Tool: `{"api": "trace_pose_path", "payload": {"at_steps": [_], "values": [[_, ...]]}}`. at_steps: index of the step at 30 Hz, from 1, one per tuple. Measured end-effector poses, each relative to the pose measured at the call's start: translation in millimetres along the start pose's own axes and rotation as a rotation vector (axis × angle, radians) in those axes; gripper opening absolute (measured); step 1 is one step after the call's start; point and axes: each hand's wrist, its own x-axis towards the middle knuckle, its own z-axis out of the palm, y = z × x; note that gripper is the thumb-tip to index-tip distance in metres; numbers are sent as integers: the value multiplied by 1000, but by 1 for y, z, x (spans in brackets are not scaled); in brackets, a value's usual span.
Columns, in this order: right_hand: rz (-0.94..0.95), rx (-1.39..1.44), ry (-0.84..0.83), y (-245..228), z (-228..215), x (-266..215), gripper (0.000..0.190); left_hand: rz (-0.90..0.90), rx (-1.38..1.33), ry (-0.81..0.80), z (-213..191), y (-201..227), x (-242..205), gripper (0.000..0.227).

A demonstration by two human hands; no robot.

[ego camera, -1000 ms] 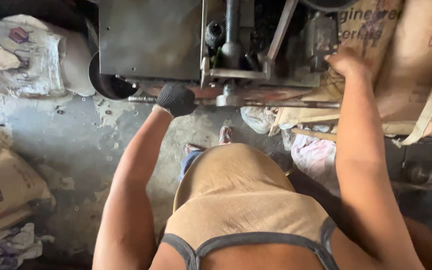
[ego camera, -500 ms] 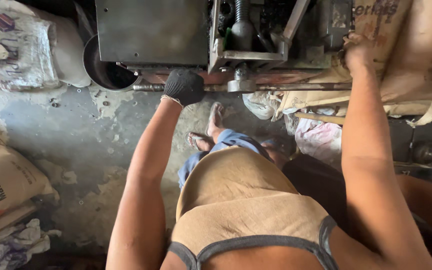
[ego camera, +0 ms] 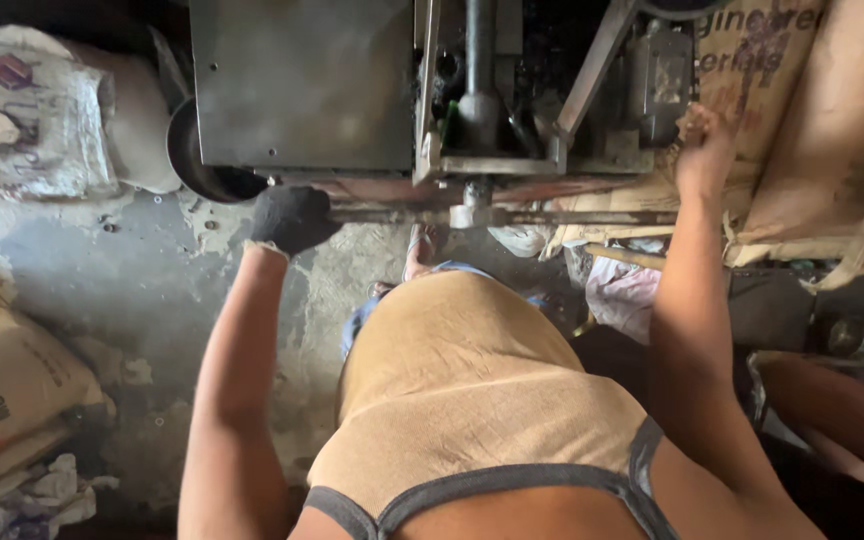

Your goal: The person operates a manual press machine by placing small metal parts into a mold, then pulling a lever to activate the press. They repeatedly pick up parts, position them, and cycle the machine, collecting the pressed pieces in a nearby container.

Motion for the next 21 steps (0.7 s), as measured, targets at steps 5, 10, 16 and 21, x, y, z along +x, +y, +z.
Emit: {"api": "trace_pose_path", "payload": {"at_steps": [5, 10, 16, 21], "values": [[-355, -164, 63, -67, -11, 43, 36, -25, -91, -32, 2, -3, 2, 28], [-443, 172, -95, -157, 86, 125, 11, -61, -97, -90, 2, -2, 3, 25], [-451, 365, -254, -212, 187, 179, 33, -69, -113, -64, 3, 1, 2, 26], [-596, 123, -74, -240, 180, 180, 15, -70, -84, -116, -1, 0, 5, 25]]}}
